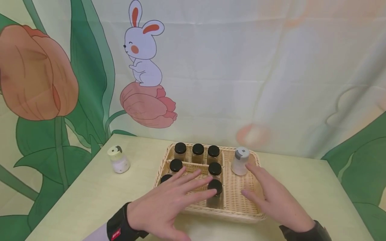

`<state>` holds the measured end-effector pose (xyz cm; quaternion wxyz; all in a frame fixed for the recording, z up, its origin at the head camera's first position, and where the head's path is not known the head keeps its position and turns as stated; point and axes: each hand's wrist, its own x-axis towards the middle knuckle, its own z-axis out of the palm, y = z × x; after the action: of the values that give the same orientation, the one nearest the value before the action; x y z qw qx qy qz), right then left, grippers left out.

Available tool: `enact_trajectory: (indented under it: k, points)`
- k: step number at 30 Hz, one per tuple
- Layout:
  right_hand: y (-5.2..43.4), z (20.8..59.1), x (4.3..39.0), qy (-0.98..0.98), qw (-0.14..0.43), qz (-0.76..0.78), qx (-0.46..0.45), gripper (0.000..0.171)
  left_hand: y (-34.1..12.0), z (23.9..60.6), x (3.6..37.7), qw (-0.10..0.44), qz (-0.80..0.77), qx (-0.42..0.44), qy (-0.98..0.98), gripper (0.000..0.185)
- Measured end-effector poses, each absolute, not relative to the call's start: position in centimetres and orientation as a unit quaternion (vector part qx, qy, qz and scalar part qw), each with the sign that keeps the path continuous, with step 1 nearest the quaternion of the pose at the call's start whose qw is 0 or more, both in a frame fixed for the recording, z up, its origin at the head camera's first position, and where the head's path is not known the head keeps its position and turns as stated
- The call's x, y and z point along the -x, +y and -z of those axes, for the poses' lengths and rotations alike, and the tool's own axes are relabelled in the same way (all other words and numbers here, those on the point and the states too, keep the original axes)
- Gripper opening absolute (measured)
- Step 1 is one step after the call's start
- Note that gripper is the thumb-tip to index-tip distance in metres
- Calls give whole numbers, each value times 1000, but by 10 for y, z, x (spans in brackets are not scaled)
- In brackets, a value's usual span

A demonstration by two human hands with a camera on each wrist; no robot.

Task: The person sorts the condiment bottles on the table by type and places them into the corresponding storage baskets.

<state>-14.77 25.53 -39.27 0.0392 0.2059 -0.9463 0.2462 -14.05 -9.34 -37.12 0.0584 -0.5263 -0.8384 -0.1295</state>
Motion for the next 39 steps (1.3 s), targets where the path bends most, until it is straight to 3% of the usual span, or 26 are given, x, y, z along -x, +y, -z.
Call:
enact_trajectory:
  k: [13,27,33,39]
  points:
    - [237,390,120,-946,17,-239,-220,90,-94,373,143,48,135,526,-838,108]
    - [225,388,102,-933,52,-225,-276,105,-99,370,149,71,124,504,-852,110]
    - [219,391,100,-930,60,-209,-297,108,-103,370,153,60,147,478,-864,109]
    - [214,397,96,-934,66,-183,-299,107,-107,370,159,88,140,461,-872,106]
